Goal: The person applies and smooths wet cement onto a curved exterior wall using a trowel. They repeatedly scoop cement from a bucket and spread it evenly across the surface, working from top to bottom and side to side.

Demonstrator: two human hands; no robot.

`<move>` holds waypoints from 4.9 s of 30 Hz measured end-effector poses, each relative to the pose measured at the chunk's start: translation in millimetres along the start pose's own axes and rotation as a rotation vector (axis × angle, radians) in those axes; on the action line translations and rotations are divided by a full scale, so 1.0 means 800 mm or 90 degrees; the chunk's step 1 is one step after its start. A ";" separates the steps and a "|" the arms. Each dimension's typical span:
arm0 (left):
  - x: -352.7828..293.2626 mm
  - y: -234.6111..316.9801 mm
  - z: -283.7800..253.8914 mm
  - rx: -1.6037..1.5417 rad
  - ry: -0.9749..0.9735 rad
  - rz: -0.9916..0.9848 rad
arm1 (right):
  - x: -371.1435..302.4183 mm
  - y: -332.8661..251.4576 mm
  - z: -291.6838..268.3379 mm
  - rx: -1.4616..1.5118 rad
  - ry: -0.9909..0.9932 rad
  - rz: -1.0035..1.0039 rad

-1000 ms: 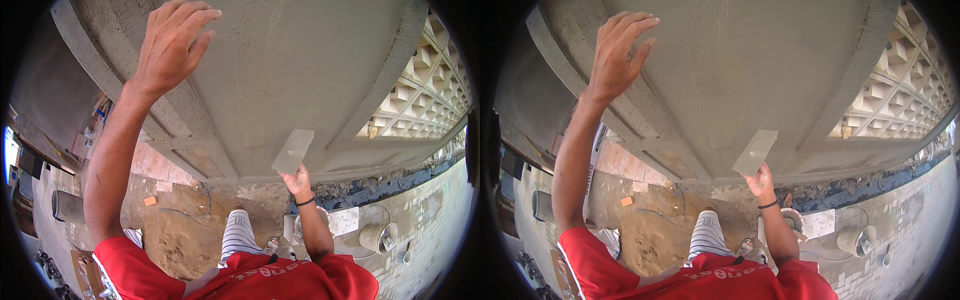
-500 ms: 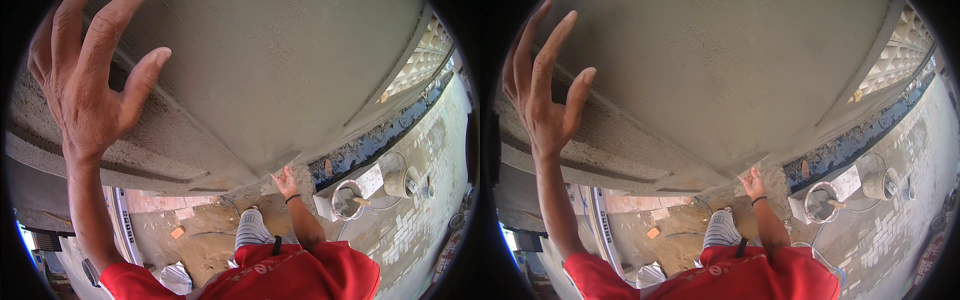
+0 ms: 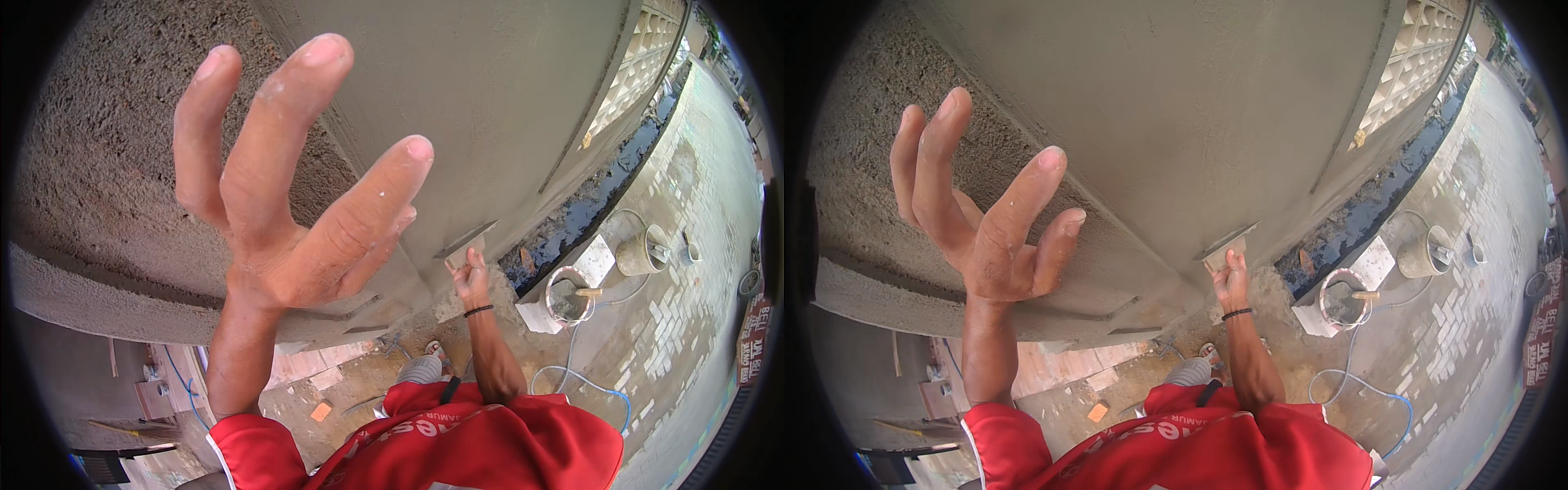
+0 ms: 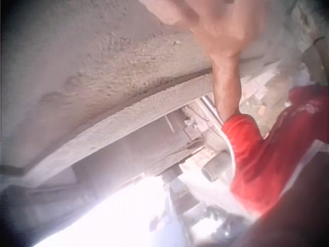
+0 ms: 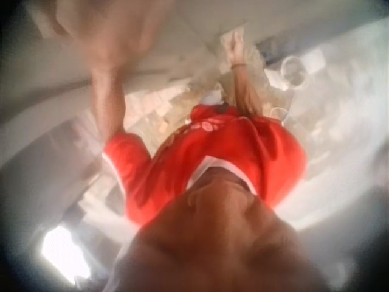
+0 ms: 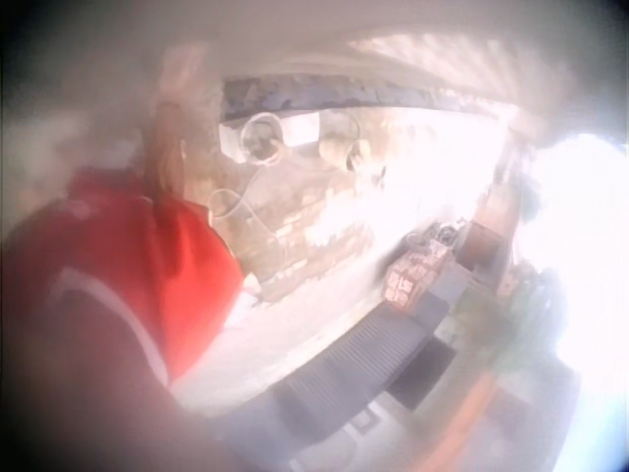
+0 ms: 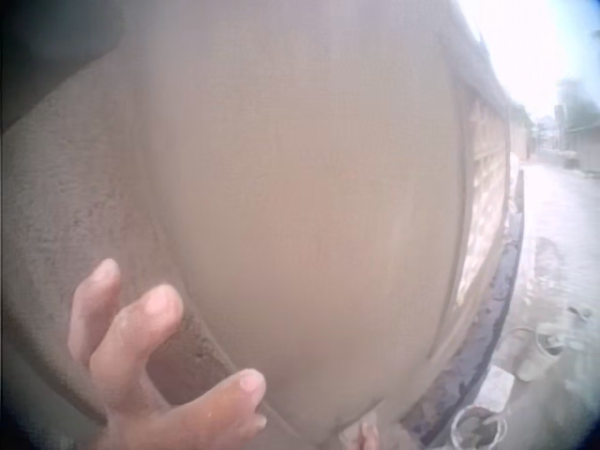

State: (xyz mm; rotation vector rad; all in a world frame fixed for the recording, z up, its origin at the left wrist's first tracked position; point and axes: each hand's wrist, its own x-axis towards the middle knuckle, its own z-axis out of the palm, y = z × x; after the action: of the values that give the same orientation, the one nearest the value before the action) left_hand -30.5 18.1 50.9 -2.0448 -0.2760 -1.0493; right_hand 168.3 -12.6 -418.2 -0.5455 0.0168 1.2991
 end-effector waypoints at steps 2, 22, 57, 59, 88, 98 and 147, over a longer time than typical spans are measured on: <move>0.000 -0.003 -0.019 -0.005 0.040 -0.040 | -0.009 -0.018 0.044 -0.011 -0.019 -0.040; -0.004 0.016 -0.041 0.049 -0.003 -0.386 | -0.175 -0.293 0.697 -0.106 -0.294 -0.475; -0.009 -0.002 -0.017 0.325 0.011 -0.277 | 0.087 -0.049 -0.031 0.053 0.201 -0.120; -0.006 -0.001 -0.020 0.307 0.006 -0.269 | 0.091 -0.063 0.001 0.035 0.215 -0.186; -0.002 0.003 -0.009 0.188 0.033 -0.251 | -0.155 -0.441 0.611 -0.258 -0.341 -0.677; -0.012 -0.009 -0.024 0.297 -0.039 -0.200 | 0.052 -0.081 -0.083 0.002 0.238 -0.069; 0.003 0.014 0.000 0.147 0.055 -0.317 | -0.195 -0.514 0.781 -0.038 -0.515 -0.609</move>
State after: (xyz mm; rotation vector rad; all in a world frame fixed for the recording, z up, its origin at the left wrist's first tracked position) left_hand -23.4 10.5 46.2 -1.7557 -0.8530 -1.3268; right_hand 319.8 24.4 330.3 -0.0034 -0.8569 0.4948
